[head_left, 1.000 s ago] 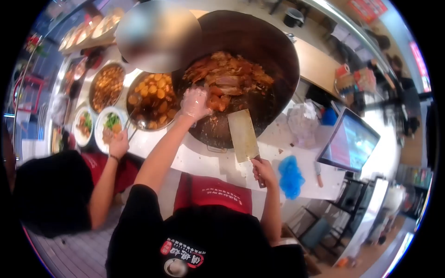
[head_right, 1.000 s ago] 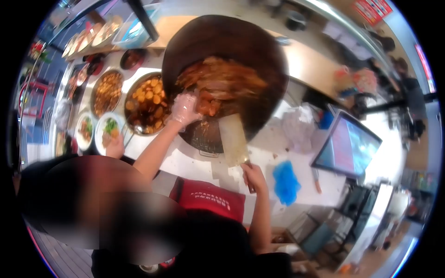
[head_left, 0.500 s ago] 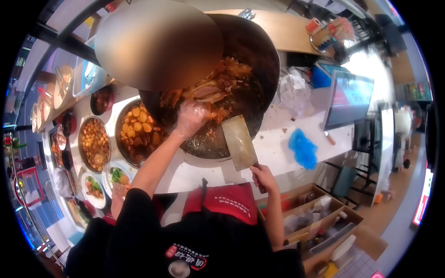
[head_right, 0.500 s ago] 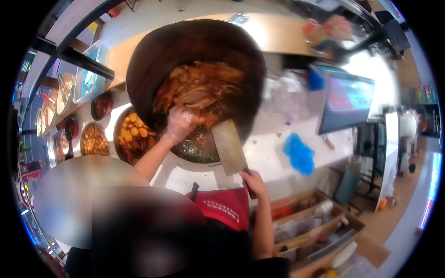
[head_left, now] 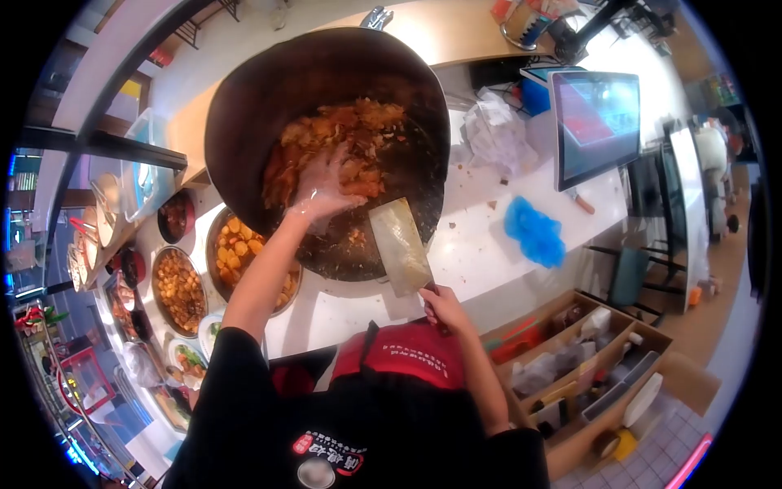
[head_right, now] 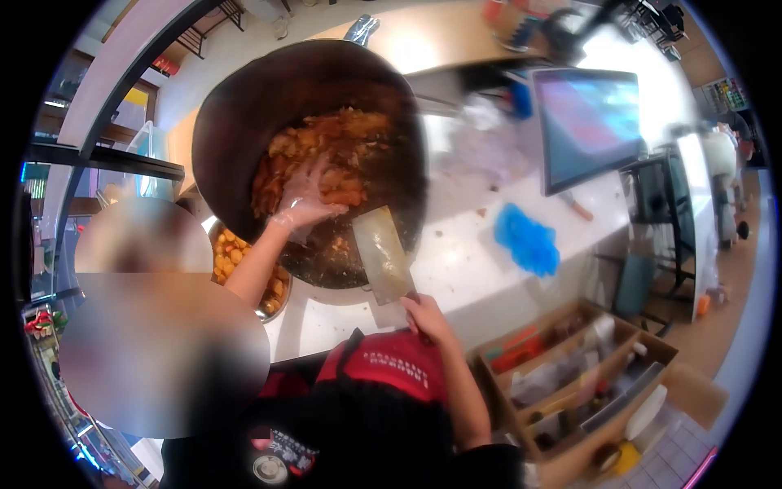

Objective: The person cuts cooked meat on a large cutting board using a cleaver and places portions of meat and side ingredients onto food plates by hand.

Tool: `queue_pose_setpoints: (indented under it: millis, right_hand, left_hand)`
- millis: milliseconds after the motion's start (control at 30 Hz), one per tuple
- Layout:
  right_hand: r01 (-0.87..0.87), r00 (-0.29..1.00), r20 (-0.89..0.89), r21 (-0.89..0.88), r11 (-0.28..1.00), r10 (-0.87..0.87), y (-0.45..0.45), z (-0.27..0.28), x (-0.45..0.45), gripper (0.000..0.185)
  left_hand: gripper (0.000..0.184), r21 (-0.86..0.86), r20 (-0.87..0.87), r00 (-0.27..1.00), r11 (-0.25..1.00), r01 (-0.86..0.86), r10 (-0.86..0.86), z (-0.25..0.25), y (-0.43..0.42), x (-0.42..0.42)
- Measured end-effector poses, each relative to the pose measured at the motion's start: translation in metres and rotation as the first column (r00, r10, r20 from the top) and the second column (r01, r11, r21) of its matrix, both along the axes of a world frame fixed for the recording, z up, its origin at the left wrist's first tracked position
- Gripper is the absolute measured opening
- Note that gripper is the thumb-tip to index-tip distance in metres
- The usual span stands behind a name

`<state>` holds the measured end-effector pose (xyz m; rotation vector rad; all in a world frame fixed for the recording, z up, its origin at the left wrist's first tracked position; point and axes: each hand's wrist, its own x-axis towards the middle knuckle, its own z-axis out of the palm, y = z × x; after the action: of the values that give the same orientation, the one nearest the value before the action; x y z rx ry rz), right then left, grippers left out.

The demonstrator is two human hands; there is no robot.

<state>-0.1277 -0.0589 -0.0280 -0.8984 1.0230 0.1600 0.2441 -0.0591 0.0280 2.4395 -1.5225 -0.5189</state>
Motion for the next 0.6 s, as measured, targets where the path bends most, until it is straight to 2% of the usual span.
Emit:
queue_pose_setpoints:
  millis: [33, 67, 133, 167, 200, 267, 300, 433, 567, 600]
  right_hand:
    - [0.004, 1.000, 0.006, -0.002, 1.000, -0.004, 0.002, -0.002, 0.002, 0.027]
    - [0.008, 1.000, 0.014, -0.003, 1.000, -0.008, 0.002, -0.004, 0.004, 0.027]
    - [0.013, 1.000, 0.028, 0.010, 1.000, -0.014, 0.003, -0.007, 0.008, 0.027]
    - [0.007, 0.999, 0.036, 0.015, 1.000, -0.008, 0.003, -0.009, 0.009, 0.027]
    - [0.007, 0.999, 0.038, 0.019, 1.000, -0.008, 0.002, -0.011, 0.009, 0.027]
    - [-0.001, 0.999, 0.047, 0.039, 0.999, 0.000, 0.000, -0.016, 0.010, 0.027]
    - [-0.005, 0.999, 0.047, 0.041, 0.999, 0.003, -0.002, -0.016, 0.010, 0.027]
    - [0.002, 1.000, 0.019, 0.071, 0.997, -0.003, -0.009, -0.006, 0.010, 0.027]
    - [-0.029, 0.999, 0.015, 0.043, 0.999, 0.028, -0.013, -0.011, 0.009, 0.026]
    - [-0.031, 0.999, 0.015, 0.045, 0.998, 0.030, -0.014, -0.012, 0.008, 0.026]
  left_hand:
    - [0.112, -0.075, -0.008, 1.000, 0.997, -0.011, 0.010, 0.001, 0.003, -0.004]
    - [0.112, -0.071, 0.001, 1.000, 0.997, -0.003, 0.003, 0.000, 0.005, -0.008]
    - [0.109, -0.113, -0.181, 0.972, 0.979, -0.169, 0.147, -0.002, 0.014, -0.024]
    - [0.095, -0.096, -0.171, 0.959, 0.965, -0.245, 0.227, 0.011, 0.015, -0.039]
    - [0.095, -0.092, -0.167, 0.959, 0.965, -0.245, 0.228, 0.006, 0.018, -0.043]
    - [0.084, -0.113, -0.528, 0.765, 0.863, -0.493, 0.368, -0.020, 0.024, -0.045]
    - [0.067, -0.068, -0.407, 0.743, 0.793, -0.605, 0.532, -0.034, 0.024, -0.044]
    - [0.059, 0.051, -0.397, 0.733, 0.810, -0.584, 0.553, -0.024, 0.018, -0.036]
    - [0.061, 0.045, -0.397, 0.776, 0.855, -0.516, 0.490, -0.029, 0.021, -0.019]
    - [0.062, 0.089, -0.479, 0.739, 0.864, -0.495, 0.473, -0.028, 0.023, -0.015]
